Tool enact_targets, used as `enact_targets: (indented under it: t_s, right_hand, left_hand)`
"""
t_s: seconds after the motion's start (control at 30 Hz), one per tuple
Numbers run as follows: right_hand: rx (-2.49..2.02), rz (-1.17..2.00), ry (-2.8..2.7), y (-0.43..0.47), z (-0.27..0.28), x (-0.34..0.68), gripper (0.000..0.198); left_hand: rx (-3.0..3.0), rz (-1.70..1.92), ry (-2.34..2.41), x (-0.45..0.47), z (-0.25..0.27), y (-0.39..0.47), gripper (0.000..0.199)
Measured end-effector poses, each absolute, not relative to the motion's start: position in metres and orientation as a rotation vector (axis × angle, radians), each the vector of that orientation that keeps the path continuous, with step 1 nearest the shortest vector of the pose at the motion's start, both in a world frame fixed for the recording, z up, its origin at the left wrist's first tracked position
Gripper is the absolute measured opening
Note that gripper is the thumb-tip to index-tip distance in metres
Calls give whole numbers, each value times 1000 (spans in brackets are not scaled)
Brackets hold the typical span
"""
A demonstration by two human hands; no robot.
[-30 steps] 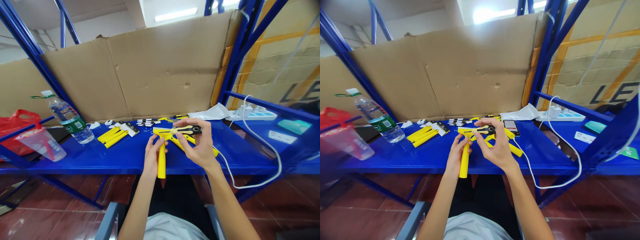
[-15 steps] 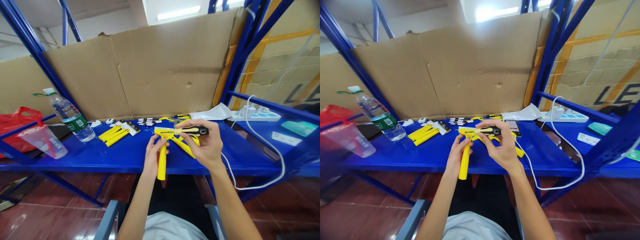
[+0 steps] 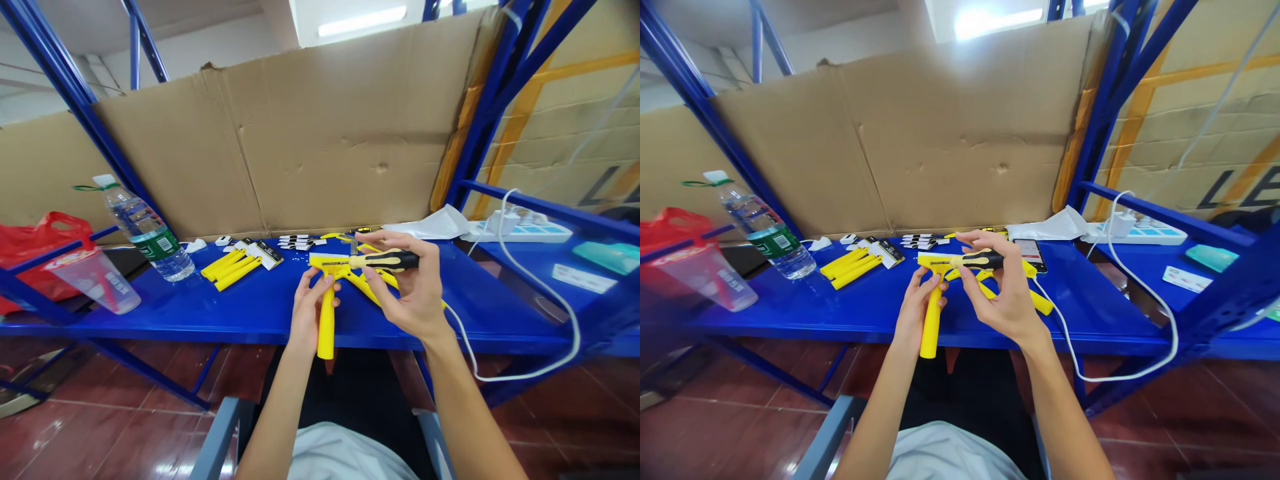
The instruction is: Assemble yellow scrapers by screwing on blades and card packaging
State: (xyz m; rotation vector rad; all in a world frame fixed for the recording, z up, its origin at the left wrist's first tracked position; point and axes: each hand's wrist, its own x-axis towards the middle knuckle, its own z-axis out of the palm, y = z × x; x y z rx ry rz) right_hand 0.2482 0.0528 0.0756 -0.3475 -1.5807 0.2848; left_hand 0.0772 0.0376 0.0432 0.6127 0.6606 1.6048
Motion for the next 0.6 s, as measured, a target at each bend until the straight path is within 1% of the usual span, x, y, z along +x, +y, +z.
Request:
enact_targets:
  t_s: [0.1, 0.2, 0.33, 0.4, 0.5, 0.6]
  right_hand:
    - [-340, 276, -1567, 52, 76, 248, 42]
    - [-342, 221, -1543, 51, 78, 248, 45]
    - [-329, 345, -1552, 50, 78, 248, 44]
    - [-348, 291, -1564, 51, 76, 249, 42]
    - [-372, 222, -1564, 52, 75, 251, 44]
    - [-357, 315, -1565, 49, 78, 250, 44]
  left_hand:
    - [608, 1606, 659, 77, 43, 38, 65]
    - [620, 1602, 657, 77, 44, 37, 65]
    - [607, 1610, 653, 77, 44, 37, 65]
    - [604, 1613, 654, 77, 44, 37, 65]
    - [614, 1608, 657, 77, 44, 37, 64]
    - [603, 1612, 661, 77, 44, 37, 65]
